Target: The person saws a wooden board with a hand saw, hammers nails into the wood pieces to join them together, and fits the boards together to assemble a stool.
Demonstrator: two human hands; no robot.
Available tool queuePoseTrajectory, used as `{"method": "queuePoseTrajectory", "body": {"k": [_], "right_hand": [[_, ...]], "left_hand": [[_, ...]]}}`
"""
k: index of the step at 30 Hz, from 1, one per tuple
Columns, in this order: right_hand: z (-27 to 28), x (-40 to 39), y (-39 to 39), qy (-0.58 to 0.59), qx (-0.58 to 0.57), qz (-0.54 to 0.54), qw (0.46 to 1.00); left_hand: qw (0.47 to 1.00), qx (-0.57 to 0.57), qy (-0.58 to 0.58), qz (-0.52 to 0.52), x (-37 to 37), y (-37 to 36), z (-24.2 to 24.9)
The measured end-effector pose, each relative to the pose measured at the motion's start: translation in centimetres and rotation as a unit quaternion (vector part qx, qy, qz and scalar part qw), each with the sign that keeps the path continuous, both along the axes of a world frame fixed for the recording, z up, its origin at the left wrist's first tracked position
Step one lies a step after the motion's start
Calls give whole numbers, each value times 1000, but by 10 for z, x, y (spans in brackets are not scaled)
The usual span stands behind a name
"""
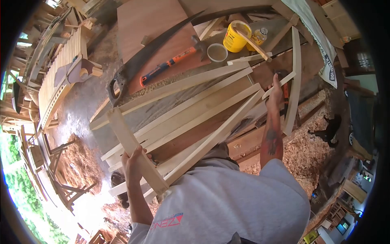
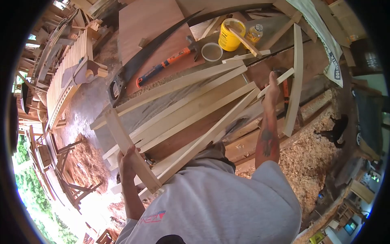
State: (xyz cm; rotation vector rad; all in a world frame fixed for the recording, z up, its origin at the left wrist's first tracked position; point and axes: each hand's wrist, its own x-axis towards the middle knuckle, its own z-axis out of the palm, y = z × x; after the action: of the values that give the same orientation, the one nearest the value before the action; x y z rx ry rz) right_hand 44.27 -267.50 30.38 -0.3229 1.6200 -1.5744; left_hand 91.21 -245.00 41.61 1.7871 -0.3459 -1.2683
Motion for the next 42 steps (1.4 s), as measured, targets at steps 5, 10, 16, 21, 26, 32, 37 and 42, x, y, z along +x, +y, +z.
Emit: {"method": "queuePoseTrajectory", "body": {"k": [5, 10, 16, 21, 26, 32, 37, 42], "right_hand": [[-1, 4, -2, 51, -48, -17, 997], [11, 11, 7, 161, -68, 30, 984], [2, -9, 2, 140, 36, 24, 989], [-6, -17, 3, 197, 21, 58, 979], [-16, -31, -8, 149, 95, 76, 981], [-8, -25, -5, 157, 93, 49, 982], [5, -4, 9, 297, -34, 76, 951], [15, 16, 32, 450, -84, 76, 886]], "left_hand": [[1000, 16, 5, 0, 6, 2, -28], [999, 39, 23, -15, 14, -2, -35], [1000, -6, -7, -9, 9, -1, -44], [1000, 3, 9, -7, 11, 1, -48], [1000, -10, 10, -25, 14, 6, -53], [996, -29, -50, -75, 18, 8, -58], [981, 24, -139, -135, 33, 12, -73], [961, 27, -211, -174, 32, 1, -63]]}}
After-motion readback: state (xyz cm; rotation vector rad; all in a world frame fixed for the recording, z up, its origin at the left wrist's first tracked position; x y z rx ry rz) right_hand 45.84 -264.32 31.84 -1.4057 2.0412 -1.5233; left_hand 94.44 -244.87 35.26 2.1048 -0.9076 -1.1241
